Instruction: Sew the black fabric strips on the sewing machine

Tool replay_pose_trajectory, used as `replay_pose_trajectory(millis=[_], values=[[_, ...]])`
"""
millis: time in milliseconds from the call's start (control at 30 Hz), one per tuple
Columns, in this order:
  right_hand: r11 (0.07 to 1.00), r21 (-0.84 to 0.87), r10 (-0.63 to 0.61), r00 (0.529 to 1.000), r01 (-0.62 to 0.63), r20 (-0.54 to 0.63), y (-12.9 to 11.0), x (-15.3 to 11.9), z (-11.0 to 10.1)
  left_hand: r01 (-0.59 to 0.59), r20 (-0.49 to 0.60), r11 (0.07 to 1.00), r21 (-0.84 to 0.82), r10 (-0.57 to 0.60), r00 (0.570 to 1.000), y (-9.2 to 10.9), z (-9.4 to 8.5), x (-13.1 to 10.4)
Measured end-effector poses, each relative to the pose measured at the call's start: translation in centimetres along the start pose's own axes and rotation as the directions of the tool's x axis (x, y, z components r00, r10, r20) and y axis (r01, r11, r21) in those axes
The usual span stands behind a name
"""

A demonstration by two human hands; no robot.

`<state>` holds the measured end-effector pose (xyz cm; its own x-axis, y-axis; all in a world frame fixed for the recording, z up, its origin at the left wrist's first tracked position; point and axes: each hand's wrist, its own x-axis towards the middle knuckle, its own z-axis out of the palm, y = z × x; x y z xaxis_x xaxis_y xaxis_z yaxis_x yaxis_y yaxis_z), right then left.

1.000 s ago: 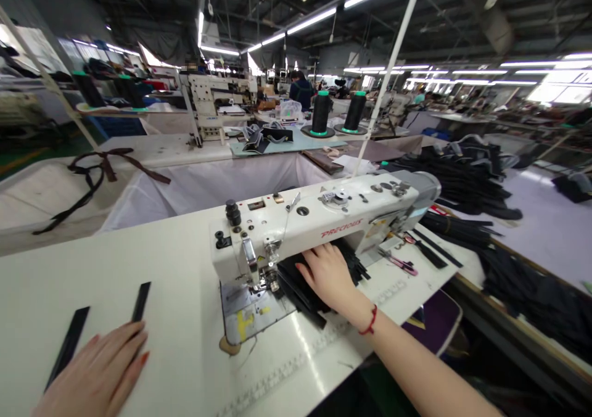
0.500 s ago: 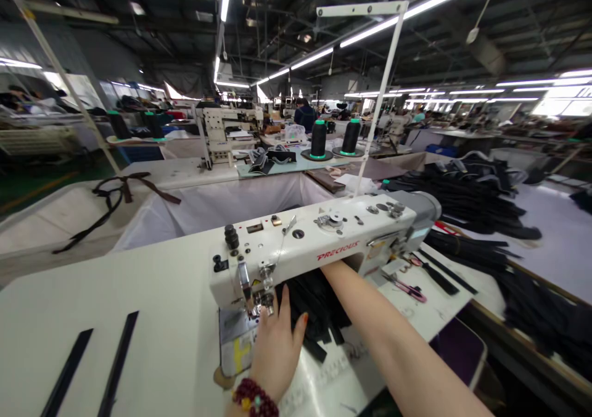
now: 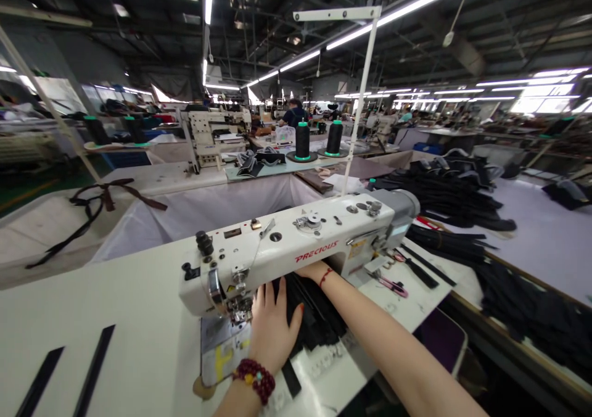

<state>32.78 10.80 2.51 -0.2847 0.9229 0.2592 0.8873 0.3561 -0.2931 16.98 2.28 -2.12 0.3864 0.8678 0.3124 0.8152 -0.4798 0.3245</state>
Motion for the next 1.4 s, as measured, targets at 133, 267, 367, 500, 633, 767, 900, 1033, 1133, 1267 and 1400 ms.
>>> replay_pose_trajectory(millis=[133, 267, 367, 500, 633, 767, 900, 1033, 1133, 1267, 1400], values=[[0.999, -0.008, 0.044, 0.999, -0.044, -0.022, -0.2, -0.1, -0.7, -0.017, 0.012, 0.994, -0.109, 0.018, 1.0, 0.2, 1.5, 0.0], [0.998, -0.01, 0.059, 0.998, -0.059, -0.026, -0.7, -1.1, -1.7, -0.017, 0.04, 0.976, -0.219, 0.027, 0.999, -0.1, 1.8, 0.1], [0.998, -0.009, 0.059, 0.998, -0.059, -0.025, -1.4, -4.0, -3.1, -0.003, -0.007, 0.961, -0.277, 0.001, 1.0, -0.8, 1.6, -0.1], [0.998, -0.01, 0.067, 0.994, -0.068, -0.09, -1.3, -10.9, -4.9, -0.022, -0.099, 0.946, -0.324, -0.011, 0.995, -1.3, 1.5, 0.0], [0.989, 0.001, 0.137, 0.935, -0.145, -0.326, 0.0, -17.4, -4.8, -0.022, -0.045, 0.949, -0.315, 0.008, 0.999, -0.6, 2.2, 0.5], [0.987, 0.011, 0.15, 0.89, -0.161, -0.43, -0.6, -20.7, -3.7, -0.029, -0.049, 0.934, -0.356, 0.012, 0.999, 0.3, 2.7, 1.2], [0.994, -0.008, 0.094, 0.911, -0.106, -0.401, -3.5, -21.1, -3.3, -0.012, -0.05, 0.932, -0.363, -0.007, 0.999, -0.1, 2.2, 0.8], [0.978, -0.114, 0.112, 0.904, -0.173, -0.412, -4.0, -19.0, -3.5, -0.03, -0.053, 0.928, -0.372, 0.011, 0.999, -1.4, 1.7, 0.0], [0.915, -0.259, 0.181, 0.889, -0.309, -0.421, -2.3, -15.9, -3.4, -0.04, -0.049, 0.927, -0.372, 0.023, 0.999, -1.9, 1.3, -0.4], [0.883, -0.326, 0.182, 0.887, -0.337, -0.424, -0.2, -12.7, -3.6, -0.089, -0.056, 0.937, -0.339, 0.074, 0.996, -1.8, -0.1, -1.5], [0.894, -0.303, 0.128, 0.837, -0.329, -0.531, -1.0, -15.0, -5.6, -0.235, -0.071, 0.922, -0.307, 0.224, 0.972, -1.9, -2.9, -4.6]])
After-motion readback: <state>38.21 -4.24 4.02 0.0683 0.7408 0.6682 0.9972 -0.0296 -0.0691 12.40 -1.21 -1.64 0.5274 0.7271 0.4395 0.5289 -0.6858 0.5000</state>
